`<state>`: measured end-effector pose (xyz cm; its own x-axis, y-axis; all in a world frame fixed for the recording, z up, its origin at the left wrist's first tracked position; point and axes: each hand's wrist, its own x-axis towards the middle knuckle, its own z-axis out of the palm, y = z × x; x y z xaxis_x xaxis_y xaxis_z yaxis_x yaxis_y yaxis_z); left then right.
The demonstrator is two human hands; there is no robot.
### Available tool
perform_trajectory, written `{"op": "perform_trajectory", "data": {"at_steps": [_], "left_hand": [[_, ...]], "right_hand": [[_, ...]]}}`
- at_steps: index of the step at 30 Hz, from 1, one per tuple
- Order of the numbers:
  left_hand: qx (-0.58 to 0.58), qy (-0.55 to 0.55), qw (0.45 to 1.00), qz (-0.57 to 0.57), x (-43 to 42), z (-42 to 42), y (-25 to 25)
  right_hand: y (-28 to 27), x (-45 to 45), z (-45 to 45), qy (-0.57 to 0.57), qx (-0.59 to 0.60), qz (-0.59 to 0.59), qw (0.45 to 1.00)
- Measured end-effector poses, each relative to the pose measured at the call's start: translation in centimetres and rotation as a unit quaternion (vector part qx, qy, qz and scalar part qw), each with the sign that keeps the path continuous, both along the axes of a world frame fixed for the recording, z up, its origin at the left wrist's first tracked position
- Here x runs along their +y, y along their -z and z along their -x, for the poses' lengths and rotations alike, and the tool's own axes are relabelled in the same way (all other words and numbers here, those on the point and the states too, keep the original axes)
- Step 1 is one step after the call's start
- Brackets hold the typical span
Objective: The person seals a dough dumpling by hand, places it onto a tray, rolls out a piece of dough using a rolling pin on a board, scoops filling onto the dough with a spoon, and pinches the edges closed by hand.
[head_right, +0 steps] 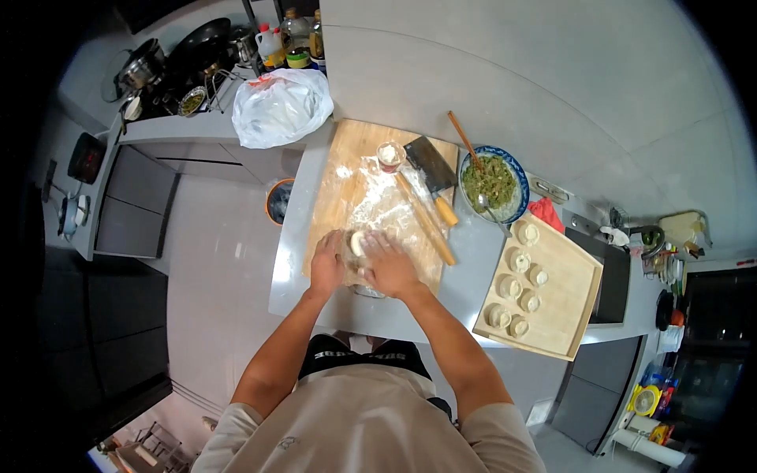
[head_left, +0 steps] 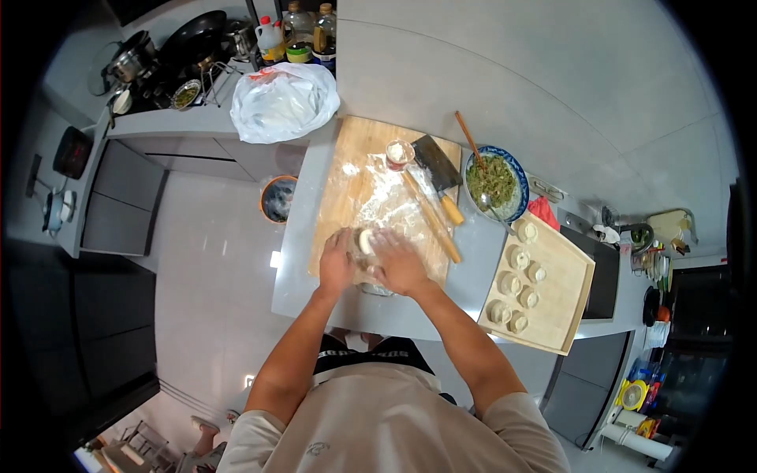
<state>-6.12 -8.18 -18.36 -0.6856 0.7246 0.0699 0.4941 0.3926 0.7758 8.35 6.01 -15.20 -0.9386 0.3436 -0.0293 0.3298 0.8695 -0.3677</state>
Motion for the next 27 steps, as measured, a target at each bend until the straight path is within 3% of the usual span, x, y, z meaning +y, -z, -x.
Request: {"op": "perform_trajectory", "data": {"at_steps": [1,5,8,10,11,12,14,18,21,23,27], "left_hand": [[0.001,0.008,1.0,-0.003,0.1,0.0,0.2],[0.048,0.018,0.999,0.006,0.1,-0.1,0.5],[0.107,0.113,0.987,0.032,0.8,-0.4,-1.1],[0.148,0.232,0.952,0.136,1.1,-2.0,-1.8],[0.163,0.249,0.935,0.191,1.3,-2.6,-2.0],[0.162,0.252,0.935,0.192,1.4,-3.0,-1.7],[0.165,0.231,0.938,0.197,1.8,-3.2,-1.4],[0.176,0.259,0.934,0.174,1.2,-1.5,-1.2],[0.096,0.173,0.973,0.118,0.3,0.2,-1.3],[0.011,-0.031,0.999,-0.001,0.4,1.3,-1.2],[0.105,-0.101,0.989,-0.035,1.0,3.0,-1.6]], "right_hand": [[0.4,-0.1,-0.1,-0.053,-0.042,0.006,0.998],[0.1,0.7,0.0,-0.03,-0.012,-0.03,0.999],[1.7,1.9,-0.9,-0.086,-0.031,-0.008,0.996],[1.9,3.3,-1.5,0.094,-0.029,0.001,0.995],[2.0,3.8,-1.8,0.162,0.069,-0.052,0.983],[2.5,4.4,-2.4,0.165,0.068,-0.051,0.983],[3.2,5.6,-3.1,0.292,0.056,-0.134,0.945],[4.3,6.6,-4.3,0.348,0.014,-0.135,0.928],[4.3,6.3,-4.6,0.356,-0.045,-0.077,0.93],[4.0,4.7,-5.3,0.321,0.01,-0.115,0.94],[2.8,1.4,-5.0,0.219,0.105,-0.112,0.964]]}}
